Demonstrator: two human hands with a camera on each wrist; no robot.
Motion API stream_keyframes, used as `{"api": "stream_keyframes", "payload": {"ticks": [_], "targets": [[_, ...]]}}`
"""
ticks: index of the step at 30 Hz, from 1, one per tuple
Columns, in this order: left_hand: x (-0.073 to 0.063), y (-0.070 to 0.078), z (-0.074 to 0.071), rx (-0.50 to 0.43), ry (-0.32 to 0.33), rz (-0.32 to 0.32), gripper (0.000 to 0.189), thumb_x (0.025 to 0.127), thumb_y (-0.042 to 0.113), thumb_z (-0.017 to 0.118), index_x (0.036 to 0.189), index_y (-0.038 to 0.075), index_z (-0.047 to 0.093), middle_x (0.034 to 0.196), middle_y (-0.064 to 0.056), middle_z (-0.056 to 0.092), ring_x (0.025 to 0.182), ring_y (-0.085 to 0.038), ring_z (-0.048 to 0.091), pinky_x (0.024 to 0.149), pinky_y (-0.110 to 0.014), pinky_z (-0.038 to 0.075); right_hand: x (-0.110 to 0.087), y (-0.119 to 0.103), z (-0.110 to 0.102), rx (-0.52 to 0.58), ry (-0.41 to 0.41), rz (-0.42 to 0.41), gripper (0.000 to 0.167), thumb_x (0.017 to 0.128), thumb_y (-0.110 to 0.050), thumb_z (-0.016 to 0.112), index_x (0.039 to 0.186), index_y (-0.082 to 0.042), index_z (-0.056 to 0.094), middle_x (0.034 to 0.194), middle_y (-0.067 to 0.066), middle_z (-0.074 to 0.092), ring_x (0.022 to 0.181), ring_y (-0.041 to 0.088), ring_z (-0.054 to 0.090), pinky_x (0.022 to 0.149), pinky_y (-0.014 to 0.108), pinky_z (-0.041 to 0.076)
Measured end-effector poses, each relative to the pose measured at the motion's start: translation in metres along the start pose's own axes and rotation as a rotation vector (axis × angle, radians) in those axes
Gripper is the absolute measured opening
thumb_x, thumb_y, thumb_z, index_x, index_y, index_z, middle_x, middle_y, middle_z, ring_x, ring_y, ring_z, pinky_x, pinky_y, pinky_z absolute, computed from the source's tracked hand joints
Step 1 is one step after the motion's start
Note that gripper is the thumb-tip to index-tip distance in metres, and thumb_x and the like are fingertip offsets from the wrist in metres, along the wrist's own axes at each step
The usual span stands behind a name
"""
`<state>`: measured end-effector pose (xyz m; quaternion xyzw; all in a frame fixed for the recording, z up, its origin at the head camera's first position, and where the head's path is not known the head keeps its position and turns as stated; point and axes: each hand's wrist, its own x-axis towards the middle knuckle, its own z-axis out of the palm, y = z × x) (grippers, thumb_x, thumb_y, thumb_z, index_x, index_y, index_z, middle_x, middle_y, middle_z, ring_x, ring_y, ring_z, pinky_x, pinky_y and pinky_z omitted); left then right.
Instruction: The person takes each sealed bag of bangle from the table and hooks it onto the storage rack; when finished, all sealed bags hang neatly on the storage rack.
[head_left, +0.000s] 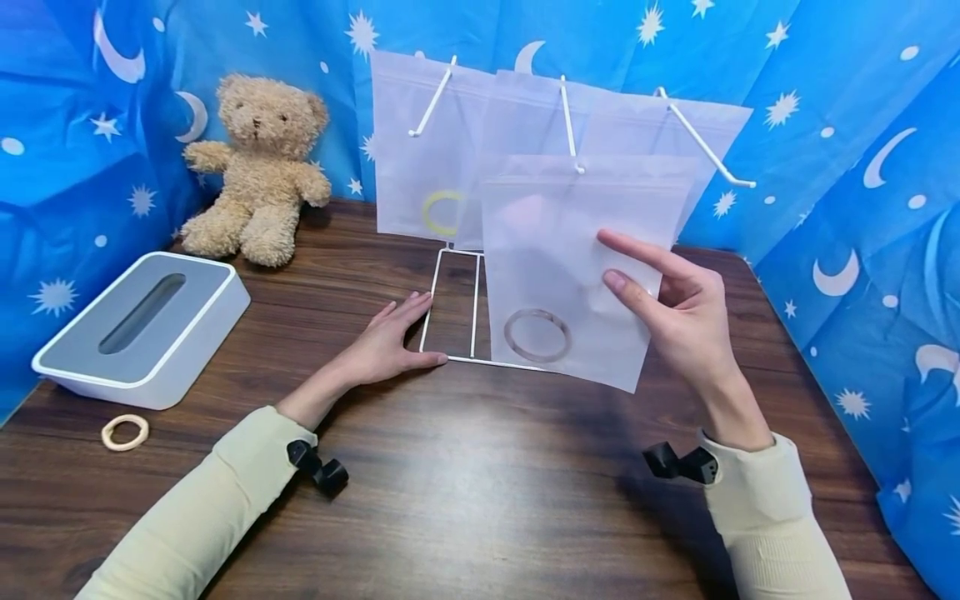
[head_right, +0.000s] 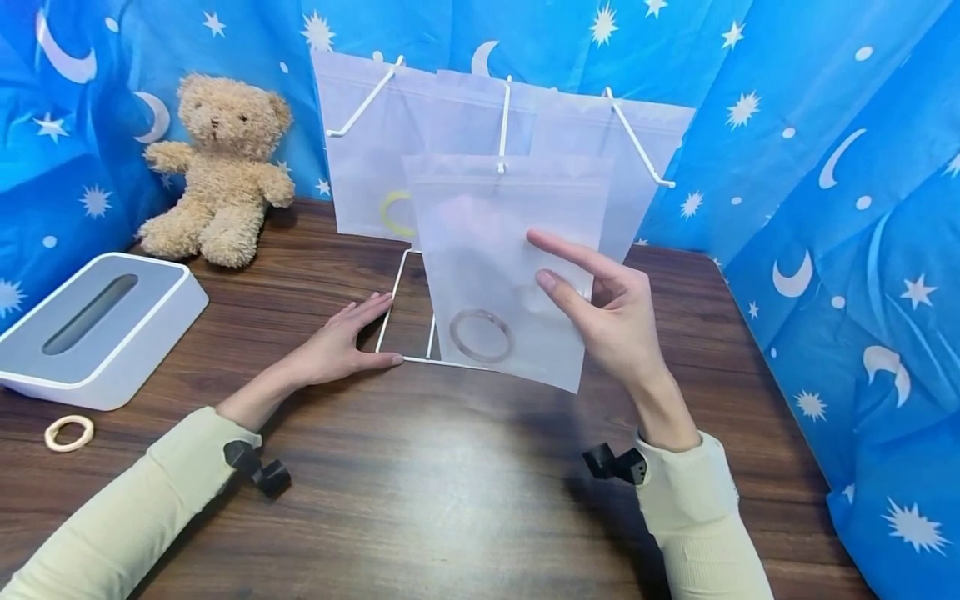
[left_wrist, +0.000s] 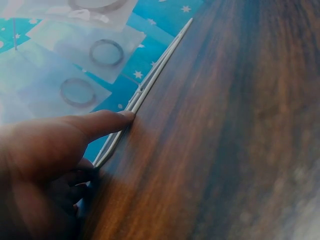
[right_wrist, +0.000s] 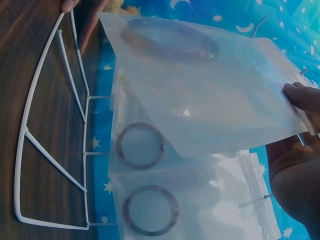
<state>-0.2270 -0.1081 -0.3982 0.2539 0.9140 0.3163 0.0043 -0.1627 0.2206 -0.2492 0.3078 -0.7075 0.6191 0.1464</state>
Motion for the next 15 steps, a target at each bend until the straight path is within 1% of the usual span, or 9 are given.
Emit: {"api": "stream_keyframes", "payload": {"ticks": [2, 3, 5, 7, 9, 11, 13, 14, 15], "targets": [[0.000, 0.000, 0.000, 0.000, 0.002, 0.001, 0.093, 0.085, 0.044, 0.075, 0.152, -0.002, 0.029, 0.158, -0.015, 0.027, 0.147, -0.028, 0.016, 0.118, -0.044, 0.006, 0.002, 0.002, 0.000, -0.025, 0.004, 0.009, 0.038, 0.090, 0.013, 0.060, 0.128, 0.007, 0.061, 0.131, 0.021, 0.059, 0.033, 0.009, 0.028, 0.033, 0.026, 0.020], [0.000, 0.000, 0.001, 0.001, 0.003, -0.001, 0.093, 0.084, 0.044, 0.075, 0.152, -0.001, 0.029, 0.158, -0.014, 0.027, 0.147, -0.028, 0.016, 0.118, -0.044, 0.006, 0.004, 0.003, 0.000, -0.038, 0.009, 0.016, 0.038, 0.091, 0.012, 0.060, 0.128, 0.005, 0.062, 0.131, 0.020, 0.059, 0.033, 0.009, 0.027, 0.032, 0.027, 0.019], [0.000, 0.000, 0.001, 0.002, 0.006, -0.003, 0.093, 0.085, 0.045, 0.075, 0.152, -0.001, 0.029, 0.158, -0.014, 0.028, 0.147, -0.027, 0.017, 0.118, -0.044, 0.007, 0.008, 0.006, 0.000, -0.052, 0.021, 0.032, 0.037, 0.092, 0.008, 0.061, 0.128, 0.003, 0.062, 0.131, 0.018, 0.060, 0.033, 0.009, 0.025, 0.032, 0.028, 0.016], [0.000, 0.000, 0.002, 0.001, 0.009, -0.005, 0.093, 0.085, 0.045, 0.074, 0.152, -0.001, 0.029, 0.157, -0.014, 0.028, 0.147, -0.027, 0.017, 0.118, -0.043, 0.007, 0.014, 0.012, 0.000, -0.041, 0.030, 0.053, 0.037, 0.092, 0.006, 0.062, 0.129, 0.001, 0.063, 0.132, 0.016, 0.060, 0.034, 0.009, 0.028, 0.032, 0.026, 0.019], [0.000, 0.000, 0.002, 0.001, 0.009, -0.007, 0.094, 0.084, 0.046, 0.074, 0.152, -0.001, 0.029, 0.157, -0.014, 0.028, 0.147, -0.027, 0.018, 0.118, -0.043, 0.006, 0.021, 0.019, -0.002, 0.000, 0.037, 0.075, 0.037, 0.092, 0.005, 0.063, 0.129, 0.000, 0.063, 0.133, 0.015, 0.059, 0.049, 0.010, 0.051, 0.038, 0.018, 0.036], [0.000, -0.001, 0.002, -0.001, 0.008, -0.009, 0.094, 0.084, 0.046, 0.074, 0.152, -0.001, 0.029, 0.158, -0.014, 0.027, 0.147, -0.026, 0.017, 0.118, -0.043, 0.006, 0.031, 0.034, -0.005, 0.046, 0.041, 0.086, 0.038, 0.091, 0.005, 0.064, 0.129, 0.000, 0.063, 0.135, 0.014, 0.058, 0.076, 0.016, 0.065, 0.054, 0.018, 0.051], [-0.001, 0.000, 0.001, -0.006, 0.005, -0.010, 0.094, 0.085, 0.046, 0.074, 0.152, -0.001, 0.029, 0.158, -0.014, 0.027, 0.147, -0.026, 0.017, 0.118, -0.043, 0.006, 0.042, 0.049, -0.010, 0.081, 0.044, 0.088, 0.039, 0.091, 0.006, 0.064, 0.129, -0.001, 0.063, 0.136, 0.014, 0.057, 0.103, 0.022, 0.063, 0.070, 0.025, 0.057], [-0.001, 0.000, 0.001, -0.008, 0.005, -0.010, 0.094, 0.085, 0.047, 0.074, 0.152, -0.001, 0.029, 0.158, -0.014, 0.027, 0.147, -0.026, 0.017, 0.118, -0.043, 0.006, 0.047, 0.056, -0.012, 0.092, 0.047, 0.087, 0.039, 0.091, 0.006, 0.064, 0.129, -0.001, 0.063, 0.136, 0.014, 0.057, 0.112, 0.024, 0.060, 0.075, 0.029, 0.057], [-0.001, 0.000, 0.001, -0.010, 0.004, -0.010, 0.094, 0.085, 0.047, 0.074, 0.152, -0.001, 0.029, 0.158, -0.014, 0.027, 0.147, -0.026, 0.016, 0.118, -0.043, 0.006, 0.052, 0.063, -0.014, 0.096, 0.051, 0.083, 0.039, 0.091, 0.005, 0.065, 0.129, -0.001, 0.063, 0.136, 0.013, 0.057, 0.110, 0.025, 0.061, 0.074, 0.029, 0.057]]}}
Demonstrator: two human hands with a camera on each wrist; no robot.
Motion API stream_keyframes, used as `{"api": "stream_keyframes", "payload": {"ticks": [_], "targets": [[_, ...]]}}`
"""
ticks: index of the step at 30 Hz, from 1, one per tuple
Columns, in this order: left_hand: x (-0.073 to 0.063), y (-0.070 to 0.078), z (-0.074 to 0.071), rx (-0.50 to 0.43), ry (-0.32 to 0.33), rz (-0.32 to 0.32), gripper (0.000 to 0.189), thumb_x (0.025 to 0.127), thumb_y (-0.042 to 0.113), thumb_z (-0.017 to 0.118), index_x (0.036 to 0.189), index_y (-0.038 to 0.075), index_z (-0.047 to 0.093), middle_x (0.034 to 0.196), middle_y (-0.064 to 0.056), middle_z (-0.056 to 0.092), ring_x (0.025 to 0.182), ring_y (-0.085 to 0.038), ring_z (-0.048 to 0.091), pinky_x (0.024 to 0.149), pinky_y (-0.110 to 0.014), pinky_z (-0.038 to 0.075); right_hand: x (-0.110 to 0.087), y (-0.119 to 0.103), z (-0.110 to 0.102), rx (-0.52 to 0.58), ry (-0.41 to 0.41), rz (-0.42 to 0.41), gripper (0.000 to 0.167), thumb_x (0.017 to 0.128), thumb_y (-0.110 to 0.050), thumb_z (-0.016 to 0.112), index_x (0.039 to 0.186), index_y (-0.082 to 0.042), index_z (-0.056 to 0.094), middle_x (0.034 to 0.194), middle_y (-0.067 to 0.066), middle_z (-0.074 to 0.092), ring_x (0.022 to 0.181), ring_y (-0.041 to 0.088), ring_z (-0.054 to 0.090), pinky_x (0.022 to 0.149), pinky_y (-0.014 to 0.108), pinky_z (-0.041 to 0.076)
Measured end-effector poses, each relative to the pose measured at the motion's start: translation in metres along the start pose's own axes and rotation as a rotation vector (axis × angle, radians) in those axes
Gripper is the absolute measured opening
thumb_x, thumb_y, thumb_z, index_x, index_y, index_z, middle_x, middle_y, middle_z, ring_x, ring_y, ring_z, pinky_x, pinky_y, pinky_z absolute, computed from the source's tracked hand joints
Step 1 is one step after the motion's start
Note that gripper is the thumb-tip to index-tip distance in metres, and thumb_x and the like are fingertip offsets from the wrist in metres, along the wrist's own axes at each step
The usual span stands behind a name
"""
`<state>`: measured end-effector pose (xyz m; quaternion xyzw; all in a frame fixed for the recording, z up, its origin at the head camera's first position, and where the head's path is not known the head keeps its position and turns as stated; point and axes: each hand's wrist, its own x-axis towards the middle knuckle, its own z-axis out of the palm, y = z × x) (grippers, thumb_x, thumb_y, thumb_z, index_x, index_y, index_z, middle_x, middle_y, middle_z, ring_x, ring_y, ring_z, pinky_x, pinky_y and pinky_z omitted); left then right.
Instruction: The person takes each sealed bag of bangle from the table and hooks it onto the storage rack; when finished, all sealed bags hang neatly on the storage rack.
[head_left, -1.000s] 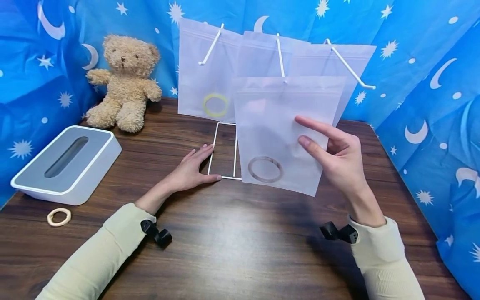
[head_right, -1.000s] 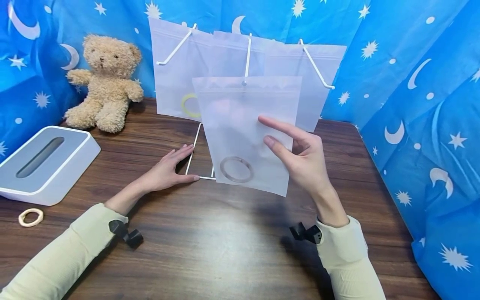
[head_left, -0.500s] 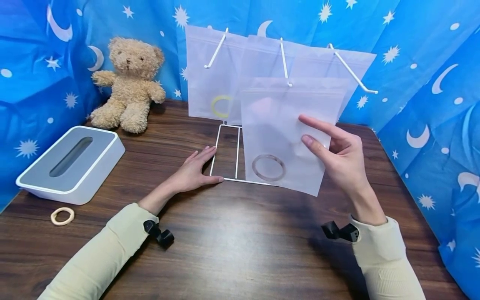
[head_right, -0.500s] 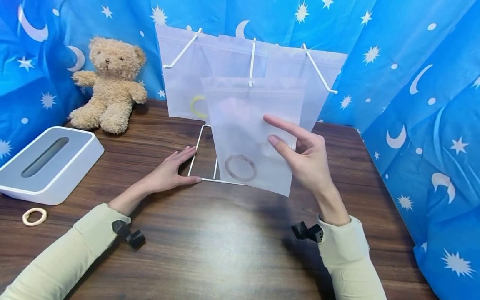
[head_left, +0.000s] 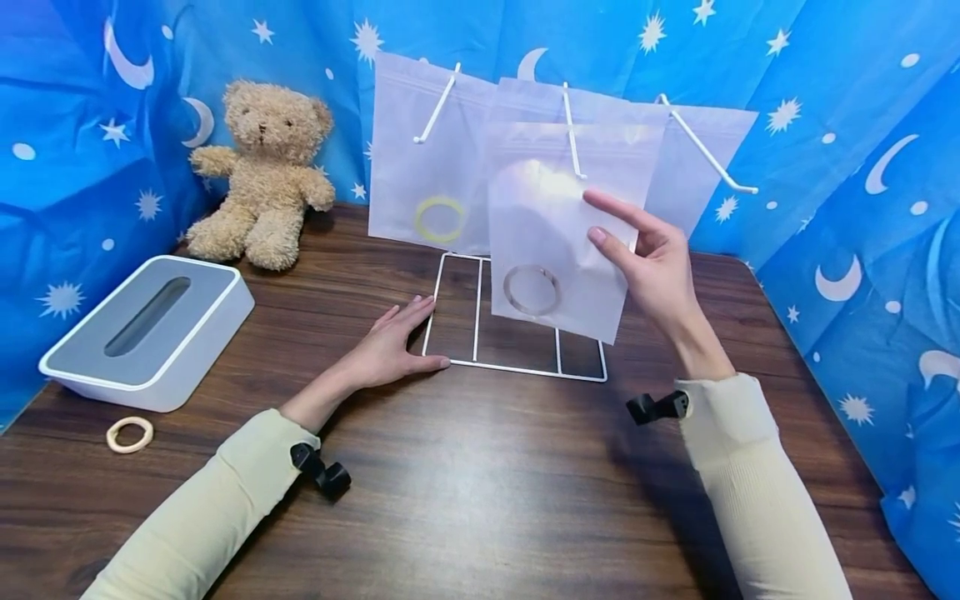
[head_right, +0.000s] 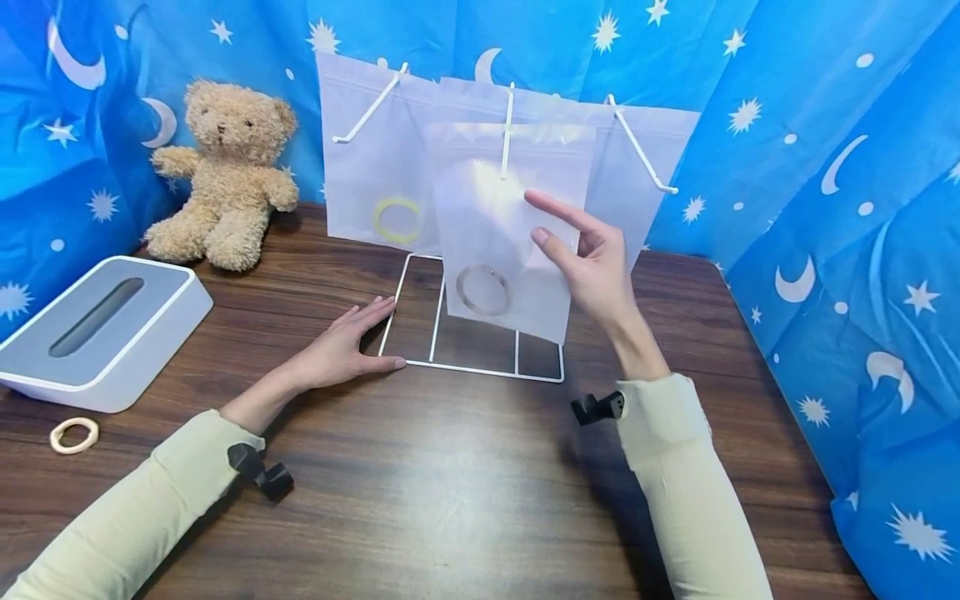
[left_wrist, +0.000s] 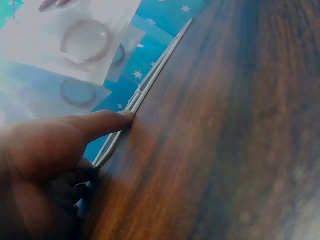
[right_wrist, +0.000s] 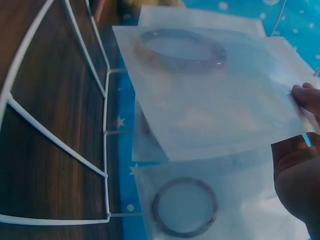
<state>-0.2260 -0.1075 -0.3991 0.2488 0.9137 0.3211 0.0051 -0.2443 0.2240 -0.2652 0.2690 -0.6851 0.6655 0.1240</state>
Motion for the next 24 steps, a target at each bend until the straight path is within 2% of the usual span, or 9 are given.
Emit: {"api": "stream_keyframes", "payload": {"ticks": [5, 8, 12, 17, 22, 23, 24], "targets": [[0.000, -0.002, 0.001, 0.000, -0.004, -0.004, 0.095, 0.085, 0.049, 0.073, 0.153, 0.000, 0.028, 0.158, -0.014, 0.026, 0.147, -0.026, 0.015, 0.118, -0.044, 0.006, 0.024, 0.017, -0.003, 0.024, 0.031, -0.033, 0.038, 0.090, 0.007, 0.065, 0.127, -0.001, 0.065, 0.134, 0.013, 0.059, 0.116, 0.025, 0.057, 0.080, 0.025, 0.053], [0.001, -0.003, 0.001, 0.009, -0.004, -0.005, 0.096, 0.084, 0.050, 0.073, 0.153, 0.000, 0.028, 0.158, -0.014, 0.026, 0.147, -0.025, 0.016, 0.118, -0.044, 0.006, 0.033, 0.022, -0.002, 0.031, 0.055, -0.030, 0.039, 0.089, 0.006, 0.066, 0.127, -0.002, 0.066, 0.133, 0.014, 0.060, 0.110, 0.025, 0.059, 0.079, 0.024, 0.052], [0.002, -0.002, 0.001, 0.020, -0.003, 0.000, 0.096, 0.083, 0.049, 0.074, 0.153, 0.001, 0.028, 0.158, -0.014, 0.026, 0.147, -0.025, 0.017, 0.118, -0.043, 0.006, 0.037, 0.025, -0.003, 0.074, 0.071, -0.002, 0.040, 0.089, 0.006, 0.067, 0.128, -0.003, 0.065, 0.132, 0.015, 0.059, 0.098, 0.024, 0.064, 0.073, 0.026, 0.055], [0.002, 0.000, 0.000, 0.016, -0.001, 0.001, 0.095, 0.083, 0.047, 0.075, 0.152, -0.001, 0.029, 0.158, -0.015, 0.026, 0.147, -0.025, 0.017, 0.118, -0.043, 0.006, 0.040, 0.028, -0.004, 0.097, 0.069, 0.027, 0.043, 0.089, 0.005, 0.068, 0.130, -0.004, 0.064, 0.128, 0.019, 0.061, 0.100, 0.027, 0.066, 0.076, 0.031, 0.057], [0.001, -0.002, 0.000, 0.008, 0.008, 0.002, 0.095, 0.083, 0.046, 0.076, 0.151, -0.002, 0.030, 0.158, -0.015, 0.027, 0.147, -0.026, 0.017, 0.118, -0.043, 0.006, 0.042, 0.029, -0.004, 0.056, 0.049, 0.049, 0.042, 0.088, 0.002, 0.069, 0.129, -0.006, 0.065, 0.127, 0.017, 0.061, 0.099, 0.027, 0.067, 0.076, 0.033, 0.057], [0.001, -0.002, 0.000, 0.006, 0.008, 0.002, 0.095, 0.083, 0.046, 0.075, 0.151, -0.002, 0.030, 0.158, -0.015, 0.027, 0.147, -0.026, 0.017, 0.118, -0.043, 0.006, 0.041, 0.029, -0.005, 0.033, 0.036, 0.048, 0.041, 0.089, 0.002, 0.069, 0.129, -0.005, 0.065, 0.128, 0.015, 0.060, 0.096, 0.026, 0.067, 0.075, 0.032, 0.057], [0.001, -0.003, 0.000, 0.005, 0.007, 0.000, 0.095, 0.083, 0.046, 0.075, 0.151, -0.002, 0.030, 0.158, -0.015, 0.027, 0.147, -0.026, 0.017, 0.118, -0.043, 0.006, 0.040, 0.028, -0.005, -0.022, 0.023, 0.038, 0.040, 0.090, 0.002, 0.068, 0.129, -0.004, 0.065, 0.120, 0.016, 0.063, 0.086, 0.023, 0.068, 0.070, 0.026, 0.057]]}}
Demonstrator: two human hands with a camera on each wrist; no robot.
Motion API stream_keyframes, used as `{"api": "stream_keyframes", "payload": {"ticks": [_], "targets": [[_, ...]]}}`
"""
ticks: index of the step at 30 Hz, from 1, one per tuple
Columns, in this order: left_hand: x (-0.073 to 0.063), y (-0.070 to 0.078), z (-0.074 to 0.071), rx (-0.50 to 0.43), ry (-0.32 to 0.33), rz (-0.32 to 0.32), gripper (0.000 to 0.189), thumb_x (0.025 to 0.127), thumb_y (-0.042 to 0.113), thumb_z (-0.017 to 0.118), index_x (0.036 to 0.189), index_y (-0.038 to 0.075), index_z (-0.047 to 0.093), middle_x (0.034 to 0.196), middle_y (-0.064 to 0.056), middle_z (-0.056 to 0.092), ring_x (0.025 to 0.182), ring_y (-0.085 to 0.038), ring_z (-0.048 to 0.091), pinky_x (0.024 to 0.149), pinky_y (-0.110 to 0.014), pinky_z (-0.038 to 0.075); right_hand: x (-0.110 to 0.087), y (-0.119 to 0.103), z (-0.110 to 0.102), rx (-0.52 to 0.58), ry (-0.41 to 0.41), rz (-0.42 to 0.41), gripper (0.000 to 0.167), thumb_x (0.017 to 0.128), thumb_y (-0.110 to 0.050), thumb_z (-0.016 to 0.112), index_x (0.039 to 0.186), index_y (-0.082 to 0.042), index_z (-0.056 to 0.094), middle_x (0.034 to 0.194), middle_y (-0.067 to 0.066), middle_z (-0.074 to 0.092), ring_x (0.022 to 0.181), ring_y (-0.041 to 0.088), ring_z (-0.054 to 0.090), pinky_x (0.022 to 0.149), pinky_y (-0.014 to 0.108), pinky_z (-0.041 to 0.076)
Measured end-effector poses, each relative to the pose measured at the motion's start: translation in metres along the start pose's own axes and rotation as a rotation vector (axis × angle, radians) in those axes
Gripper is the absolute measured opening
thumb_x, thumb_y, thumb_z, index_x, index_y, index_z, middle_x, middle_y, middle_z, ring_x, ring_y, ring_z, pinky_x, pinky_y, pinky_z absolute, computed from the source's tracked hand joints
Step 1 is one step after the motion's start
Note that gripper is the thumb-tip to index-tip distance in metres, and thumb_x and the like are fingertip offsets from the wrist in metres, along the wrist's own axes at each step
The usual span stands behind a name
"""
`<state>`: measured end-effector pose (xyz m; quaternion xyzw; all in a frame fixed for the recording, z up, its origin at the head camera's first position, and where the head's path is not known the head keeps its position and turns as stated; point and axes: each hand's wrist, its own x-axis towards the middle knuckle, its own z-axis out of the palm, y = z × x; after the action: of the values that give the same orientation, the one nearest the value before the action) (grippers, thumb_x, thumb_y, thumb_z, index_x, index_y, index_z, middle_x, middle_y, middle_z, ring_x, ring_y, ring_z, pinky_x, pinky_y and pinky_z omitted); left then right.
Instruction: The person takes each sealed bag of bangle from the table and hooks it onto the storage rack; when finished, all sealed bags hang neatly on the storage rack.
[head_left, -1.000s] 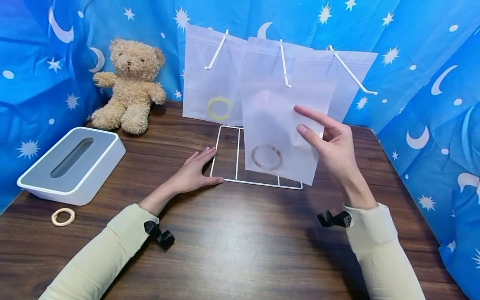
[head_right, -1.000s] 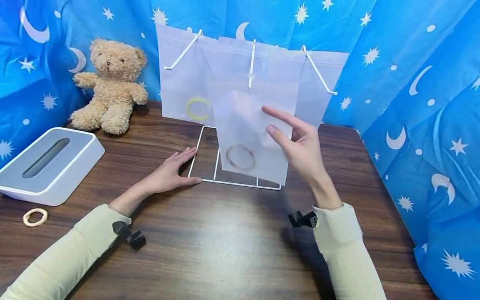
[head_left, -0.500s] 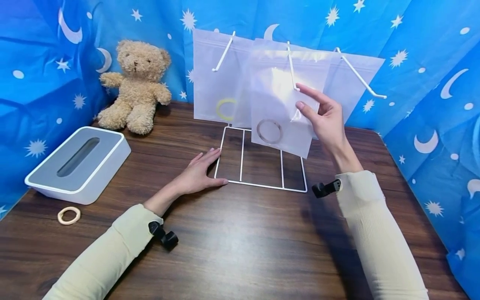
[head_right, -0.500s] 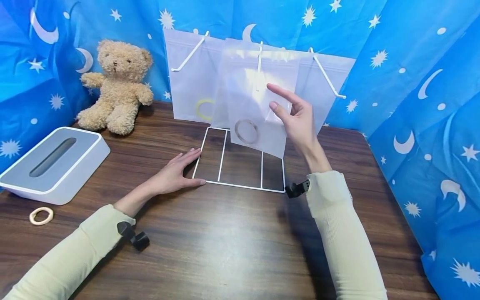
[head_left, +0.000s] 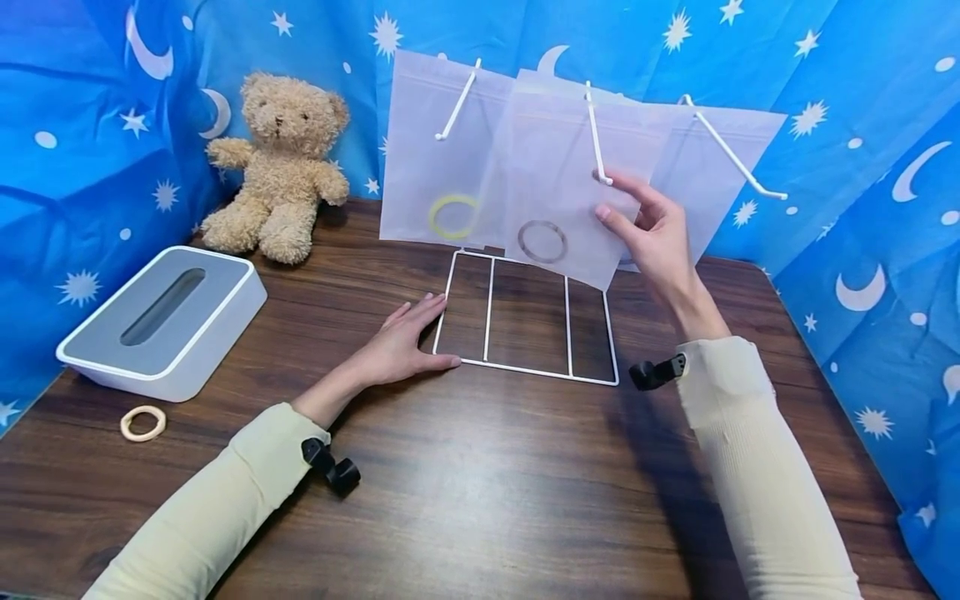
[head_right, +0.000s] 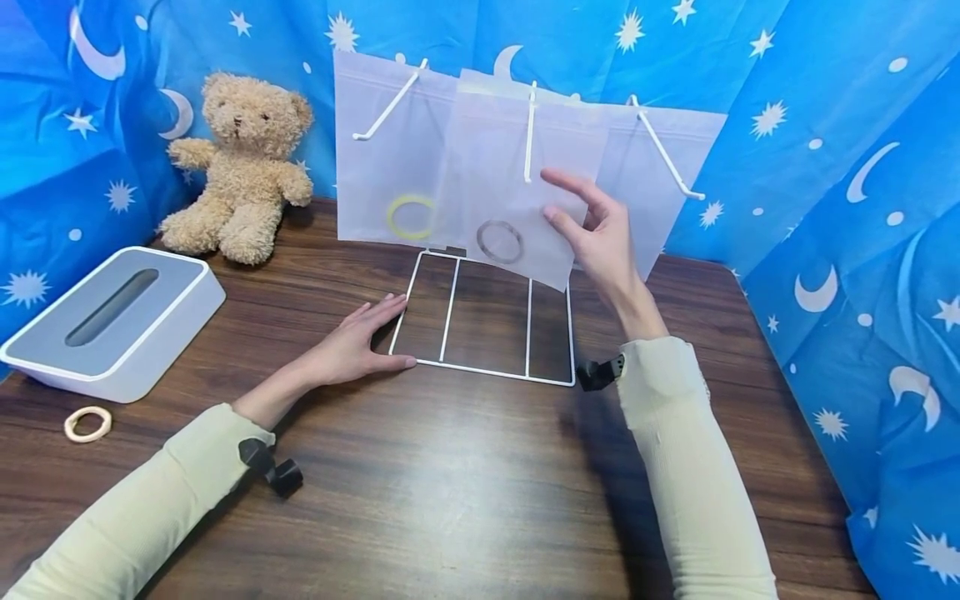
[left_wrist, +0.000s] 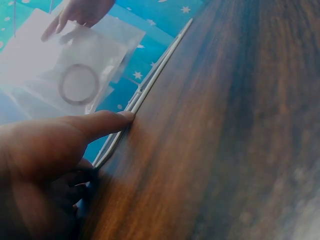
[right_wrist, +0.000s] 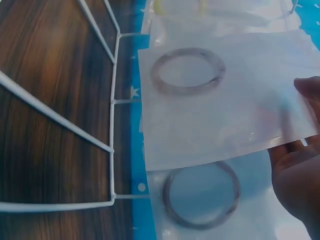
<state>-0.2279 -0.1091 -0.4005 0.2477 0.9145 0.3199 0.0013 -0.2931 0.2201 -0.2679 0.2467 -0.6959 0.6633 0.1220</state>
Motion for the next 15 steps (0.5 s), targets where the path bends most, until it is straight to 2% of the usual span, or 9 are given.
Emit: {"api": "stream_keyframes", "payload": {"ticks": [1, 2, 4, 6, 8, 10, 12, 15], "targets": [[0.001, 0.000, 0.001, -0.002, -0.003, -0.001, 0.095, 0.083, 0.046, 0.075, 0.152, -0.002, 0.030, 0.158, -0.014, 0.026, 0.147, -0.026, 0.017, 0.118, -0.043, 0.006, -0.002, -0.001, -0.002, -0.066, -0.010, -0.014, 0.038, 0.090, 0.001, 0.067, 0.128, -0.003, 0.065, 0.108, 0.016, 0.065, 0.077, 0.019, 0.066, 0.065, 0.021, 0.054], [0.001, 0.001, 0.002, -0.004, -0.007, -0.002, 0.094, 0.084, 0.046, 0.075, 0.152, -0.001, 0.030, 0.158, -0.014, 0.026, 0.147, -0.026, 0.017, 0.118, -0.043, 0.006, -0.005, -0.001, -0.004, -0.131, -0.019, -0.027, 0.036, 0.091, 0.001, 0.066, 0.127, -0.001, 0.065, 0.104, 0.018, 0.065, 0.069, 0.017, 0.061, 0.061, 0.019, 0.050], [0.002, 0.002, 0.003, -0.008, -0.017, -0.005, 0.094, 0.084, 0.047, 0.074, 0.152, 0.000, 0.029, 0.158, -0.013, 0.026, 0.147, -0.024, 0.016, 0.118, -0.042, 0.005, -0.014, -0.001, -0.009, -0.299, -0.016, -0.054, 0.032, 0.093, 0.000, 0.064, 0.124, -0.001, 0.067, 0.099, 0.016, 0.065, 0.066, 0.012, 0.055, 0.060, 0.018, 0.045], [0.004, 0.003, 0.005, -0.010, -0.025, -0.003, 0.094, 0.084, 0.047, 0.074, 0.153, 0.000, 0.029, 0.159, -0.013, 0.025, 0.147, -0.024, 0.016, 0.118, -0.042, 0.005, -0.026, 0.001, -0.015, -0.489, 0.022, -0.081, 0.028, 0.093, -0.002, 0.062, 0.120, -0.003, 0.071, 0.095, 0.015, 0.066, 0.068, 0.010, 0.055, 0.061, 0.016, 0.042], [0.005, 0.004, 0.005, -0.009, -0.030, 0.002, 0.095, 0.085, 0.047, 0.074, 0.153, 0.000, 0.028, 0.159, -0.013, 0.025, 0.147, -0.024, 0.016, 0.118, -0.043, 0.005, -0.040, 0.002, -0.022, -0.621, 0.068, -0.080, 0.027, 0.093, -0.003, 0.059, 0.115, -0.006, 0.073, 0.115, 0.009, 0.068, 0.086, 0.008, 0.062, 0.075, 0.015, 0.047], [0.006, 0.005, 0.005, -0.006, -0.028, 0.010, 0.095, 0.084, 0.047, 0.074, 0.153, -0.001, 0.028, 0.158, -0.014, 0.025, 0.147, -0.025, 0.016, 0.118, -0.044, 0.005, -0.056, 0.002, -0.030, -0.750, 0.111, -0.058, 0.026, 0.093, -0.005, 0.058, 0.112, -0.009, 0.075, 0.118, 0.004, 0.068, 0.094, 0.006, 0.064, 0.080, 0.012, 0.047], [0.007, 0.006, 0.004, -0.009, -0.025, 0.010, 0.096, 0.084, 0.047, 0.075, 0.153, -0.001, 0.028, 0.158, -0.015, 0.025, 0.147, -0.025, 0.016, 0.118, -0.044, 0.005, -0.071, 0.002, -0.037, -0.833, 0.124, -0.013, 0.026, 0.093, -0.006, 0.058, 0.112, -0.010, 0.076, 0.116, 0.005, 0.069, 0.092, 0.009, 0.066, 0.077, 0.011, 0.047], [0.006, 0.005, 0.003, -0.011, -0.023, -0.003, 0.096, 0.084, 0.047, 0.074, 0.153, 0.000, 0.027, 0.159, -0.015, 0.024, 0.147, -0.025, 0.015, 0.118, -0.043, 0.005, -0.092, 0.000, -0.045, -0.918, 0.067, 0.071, 0.025, 0.095, -0.011, 0.058, 0.115, -0.010, 0.074, 0.110, 0.009, 0.071, 0.090, 0.017, 0.067, 0.076, 0.018, 0.050]]}}
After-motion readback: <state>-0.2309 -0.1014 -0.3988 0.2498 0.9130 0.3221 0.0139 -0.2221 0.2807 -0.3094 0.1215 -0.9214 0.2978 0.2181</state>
